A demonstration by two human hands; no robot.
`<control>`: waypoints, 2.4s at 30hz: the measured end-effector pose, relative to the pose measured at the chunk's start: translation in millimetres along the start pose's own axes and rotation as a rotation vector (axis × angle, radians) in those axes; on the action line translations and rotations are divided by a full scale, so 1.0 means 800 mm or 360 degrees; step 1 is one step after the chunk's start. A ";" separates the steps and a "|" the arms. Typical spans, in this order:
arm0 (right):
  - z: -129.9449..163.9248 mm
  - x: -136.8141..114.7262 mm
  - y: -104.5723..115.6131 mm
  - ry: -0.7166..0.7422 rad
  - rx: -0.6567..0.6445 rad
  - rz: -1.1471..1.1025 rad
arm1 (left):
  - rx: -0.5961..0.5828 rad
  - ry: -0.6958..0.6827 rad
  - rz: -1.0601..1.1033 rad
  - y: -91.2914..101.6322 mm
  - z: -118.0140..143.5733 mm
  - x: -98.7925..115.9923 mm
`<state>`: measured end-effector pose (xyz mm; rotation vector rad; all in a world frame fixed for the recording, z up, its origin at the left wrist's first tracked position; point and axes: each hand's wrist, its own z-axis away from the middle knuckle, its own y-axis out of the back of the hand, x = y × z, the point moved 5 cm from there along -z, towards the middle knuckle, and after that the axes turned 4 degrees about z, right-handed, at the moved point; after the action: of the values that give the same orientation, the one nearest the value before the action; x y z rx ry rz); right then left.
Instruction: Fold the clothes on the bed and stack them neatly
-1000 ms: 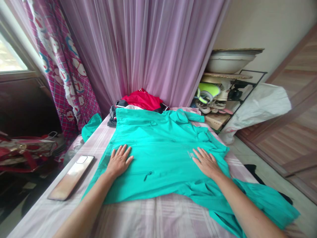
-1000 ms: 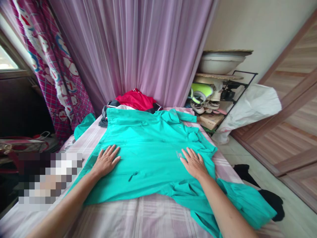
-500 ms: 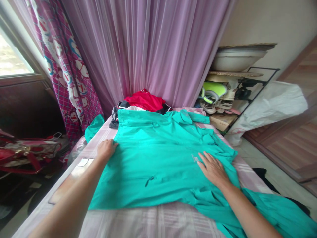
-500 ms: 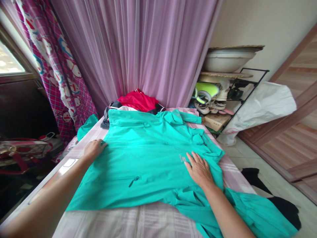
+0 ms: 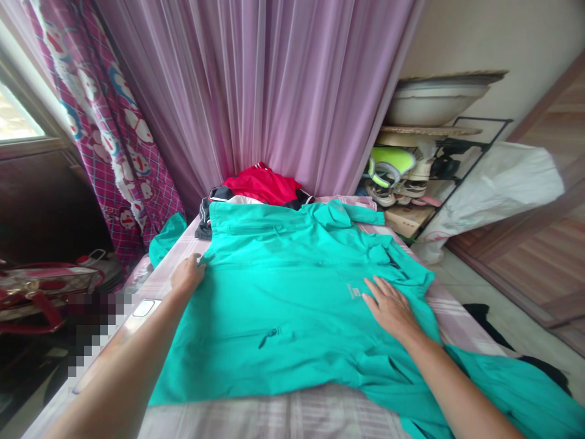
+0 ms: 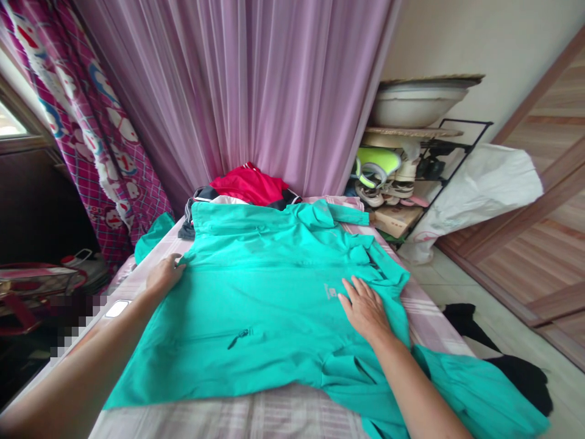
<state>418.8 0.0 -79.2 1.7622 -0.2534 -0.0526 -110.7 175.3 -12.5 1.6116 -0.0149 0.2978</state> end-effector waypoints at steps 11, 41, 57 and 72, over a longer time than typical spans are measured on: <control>-0.037 -0.058 0.047 -0.0049 -0.0070 0.0065 | -0.0013 -0.0343 -0.0078 -0.055 0.073 0.078; -0.055 -0.138 0.031 0.0221 -0.0334 -0.0106 | -0.0289 -0.0295 -0.0058 -0.055 0.043 0.092; -0.055 -0.060 0.019 -0.0157 -0.0170 0.0099 | -0.0159 -0.1084 -0.0057 -0.090 0.073 0.222; -0.057 -0.059 0.011 -0.0139 -0.0083 0.0135 | -0.0316 -0.0674 -0.0107 -0.065 -0.041 0.136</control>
<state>379.7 51.3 -66.1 1.6975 -0.3866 -0.0748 -1.6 230.2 -40.5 1.4481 -0.3048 -0.0987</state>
